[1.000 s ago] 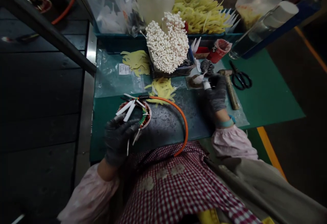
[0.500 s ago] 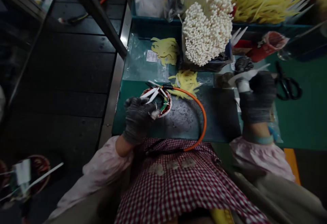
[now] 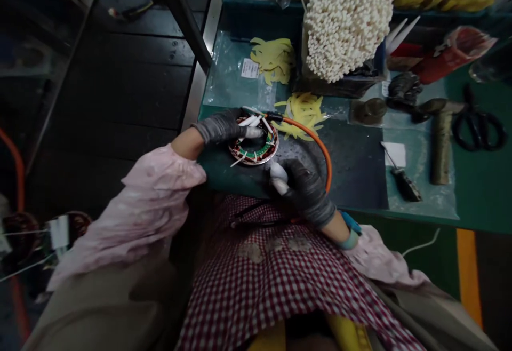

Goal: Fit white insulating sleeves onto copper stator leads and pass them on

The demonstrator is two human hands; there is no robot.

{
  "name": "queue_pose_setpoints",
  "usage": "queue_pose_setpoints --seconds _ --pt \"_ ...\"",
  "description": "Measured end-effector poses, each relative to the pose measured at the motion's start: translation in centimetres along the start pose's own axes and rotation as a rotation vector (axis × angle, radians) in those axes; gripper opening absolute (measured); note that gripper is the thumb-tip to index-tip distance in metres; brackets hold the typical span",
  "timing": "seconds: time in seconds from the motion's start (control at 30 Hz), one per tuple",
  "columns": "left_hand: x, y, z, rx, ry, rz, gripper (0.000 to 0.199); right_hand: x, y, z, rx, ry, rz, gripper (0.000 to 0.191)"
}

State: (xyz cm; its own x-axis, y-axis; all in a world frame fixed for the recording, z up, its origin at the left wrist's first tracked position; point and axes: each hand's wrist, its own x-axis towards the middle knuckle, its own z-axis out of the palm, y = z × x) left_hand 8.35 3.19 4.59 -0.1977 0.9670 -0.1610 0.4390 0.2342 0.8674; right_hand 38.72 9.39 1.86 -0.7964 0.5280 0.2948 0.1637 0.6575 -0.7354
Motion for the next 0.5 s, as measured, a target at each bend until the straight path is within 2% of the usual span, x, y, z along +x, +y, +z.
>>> queue_pose_setpoints --seconds 0.07,0.2,0.3,0.37,0.5 --pt "-0.8 0.9 1.1 -0.081 0.034 0.019 0.071 -0.9 0.0 0.8 -0.027 -0.025 0.039 0.034" --pt "-6.0 2.0 3.8 -0.032 0.377 0.105 0.075 -2.6 -0.5 1.3 -0.074 -0.028 0.032 0.038" --pt "-9.3 1.8 5.9 0.08 0.634 0.174 0.072 -3.1 -1.0 0.9 -0.1 -0.081 0.03 0.038" --pt "-10.4 1.3 7.1 0.092 0.741 0.215 0.071 -3.0 -1.3 0.6 -0.13 -0.132 0.034 0.04" --pt "-11.2 0.3 8.6 0.063 0.856 0.263 0.063 -2.0 -2.5 0.1 -0.156 -0.202 0.036 0.041"
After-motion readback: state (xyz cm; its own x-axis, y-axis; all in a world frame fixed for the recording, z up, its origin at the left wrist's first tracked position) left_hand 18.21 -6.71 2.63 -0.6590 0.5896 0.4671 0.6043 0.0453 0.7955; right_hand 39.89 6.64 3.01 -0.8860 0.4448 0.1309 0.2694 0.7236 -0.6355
